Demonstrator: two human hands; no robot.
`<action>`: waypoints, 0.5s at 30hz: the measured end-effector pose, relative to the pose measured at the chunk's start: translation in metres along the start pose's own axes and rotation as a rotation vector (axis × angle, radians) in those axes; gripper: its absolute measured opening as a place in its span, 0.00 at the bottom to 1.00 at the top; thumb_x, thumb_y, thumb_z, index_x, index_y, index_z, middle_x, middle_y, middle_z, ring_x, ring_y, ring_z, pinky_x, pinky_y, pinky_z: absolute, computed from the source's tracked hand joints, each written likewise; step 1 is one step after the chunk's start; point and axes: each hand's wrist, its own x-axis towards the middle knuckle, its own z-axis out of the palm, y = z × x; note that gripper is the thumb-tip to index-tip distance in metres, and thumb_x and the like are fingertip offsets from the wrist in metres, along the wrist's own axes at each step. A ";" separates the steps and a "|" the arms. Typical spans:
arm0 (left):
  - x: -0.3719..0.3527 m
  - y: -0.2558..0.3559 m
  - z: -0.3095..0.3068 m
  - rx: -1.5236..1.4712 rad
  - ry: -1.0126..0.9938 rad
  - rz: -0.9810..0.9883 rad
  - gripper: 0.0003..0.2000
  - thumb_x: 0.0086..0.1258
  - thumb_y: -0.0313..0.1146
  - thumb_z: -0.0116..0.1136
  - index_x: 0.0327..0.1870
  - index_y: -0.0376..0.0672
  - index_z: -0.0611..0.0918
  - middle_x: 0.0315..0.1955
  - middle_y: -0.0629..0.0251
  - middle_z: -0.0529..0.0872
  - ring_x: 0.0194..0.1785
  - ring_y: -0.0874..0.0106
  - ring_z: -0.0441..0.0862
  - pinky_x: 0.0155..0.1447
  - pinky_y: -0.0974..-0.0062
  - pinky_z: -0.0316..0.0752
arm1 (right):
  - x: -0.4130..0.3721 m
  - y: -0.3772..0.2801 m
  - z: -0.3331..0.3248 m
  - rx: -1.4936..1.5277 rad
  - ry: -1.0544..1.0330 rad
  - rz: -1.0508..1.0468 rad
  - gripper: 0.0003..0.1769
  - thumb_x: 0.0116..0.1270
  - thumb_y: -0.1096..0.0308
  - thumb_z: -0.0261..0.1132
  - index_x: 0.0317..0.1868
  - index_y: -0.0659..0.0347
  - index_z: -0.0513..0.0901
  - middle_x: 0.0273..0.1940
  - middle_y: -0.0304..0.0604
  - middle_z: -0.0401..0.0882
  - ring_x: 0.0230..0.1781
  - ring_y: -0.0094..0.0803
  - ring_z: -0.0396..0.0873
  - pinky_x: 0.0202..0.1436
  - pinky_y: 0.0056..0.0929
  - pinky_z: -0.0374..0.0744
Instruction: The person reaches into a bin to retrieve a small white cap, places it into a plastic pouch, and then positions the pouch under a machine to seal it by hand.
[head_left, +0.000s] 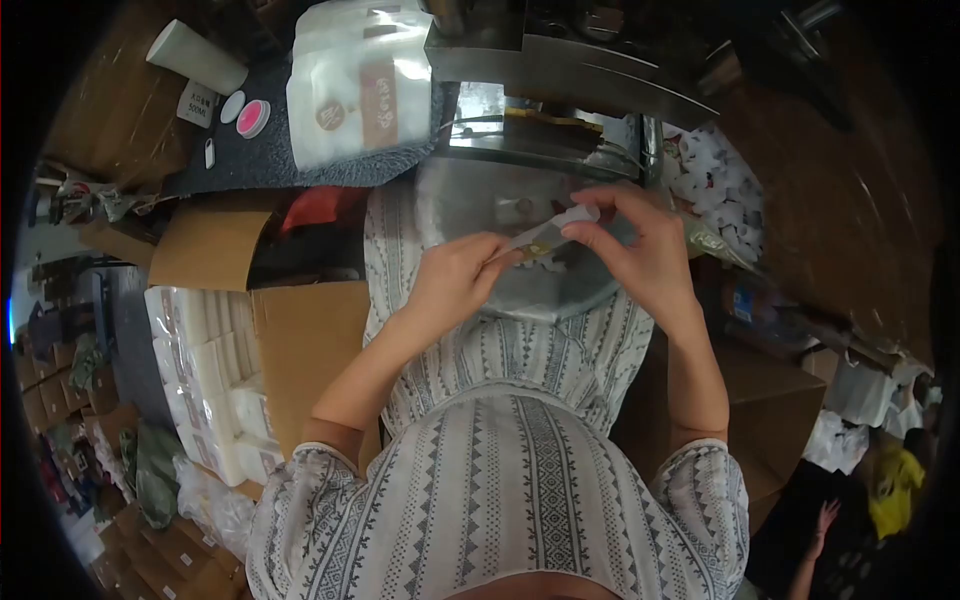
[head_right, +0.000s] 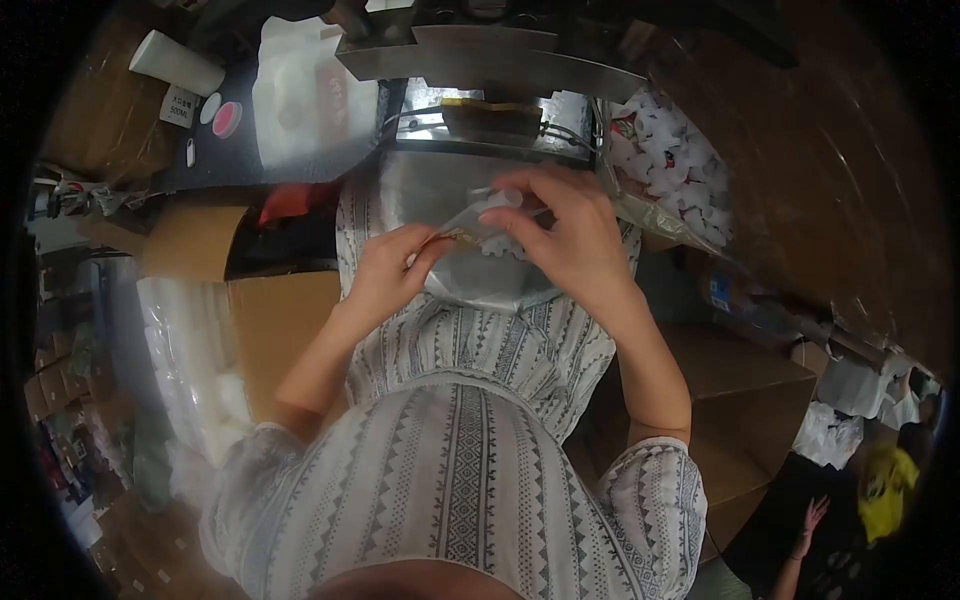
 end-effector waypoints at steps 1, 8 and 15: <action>0.003 0.001 0.001 -0.092 -0.046 -0.037 0.06 0.66 0.31 0.59 0.40 0.40 0.84 0.30 0.58 0.85 0.31 0.61 0.82 0.34 0.70 0.75 | 0.001 0.005 0.003 0.093 0.028 0.085 0.15 0.56 0.66 0.72 0.43 0.63 0.83 0.33 0.44 0.82 0.34 0.35 0.81 0.41 0.31 0.77; 0.053 -0.004 0.005 -0.811 -0.126 -0.490 0.14 0.69 0.36 0.59 0.39 0.29 0.83 0.29 0.64 0.85 0.34 0.79 0.82 0.37 0.78 0.76 | 0.000 0.022 -0.006 0.065 0.262 0.171 0.15 0.64 0.71 0.66 0.51 0.65 0.82 0.44 0.46 0.84 0.45 0.29 0.80 0.48 0.28 0.77; 0.082 0.000 0.002 -1.040 -0.049 -0.684 0.14 0.69 0.35 0.60 0.38 0.29 0.81 0.32 0.60 0.85 0.32 0.76 0.83 0.38 0.83 0.78 | -0.004 0.032 -0.037 -0.159 0.285 0.191 0.14 0.64 0.70 0.66 0.50 0.63 0.82 0.42 0.47 0.84 0.42 0.31 0.82 0.46 0.27 0.77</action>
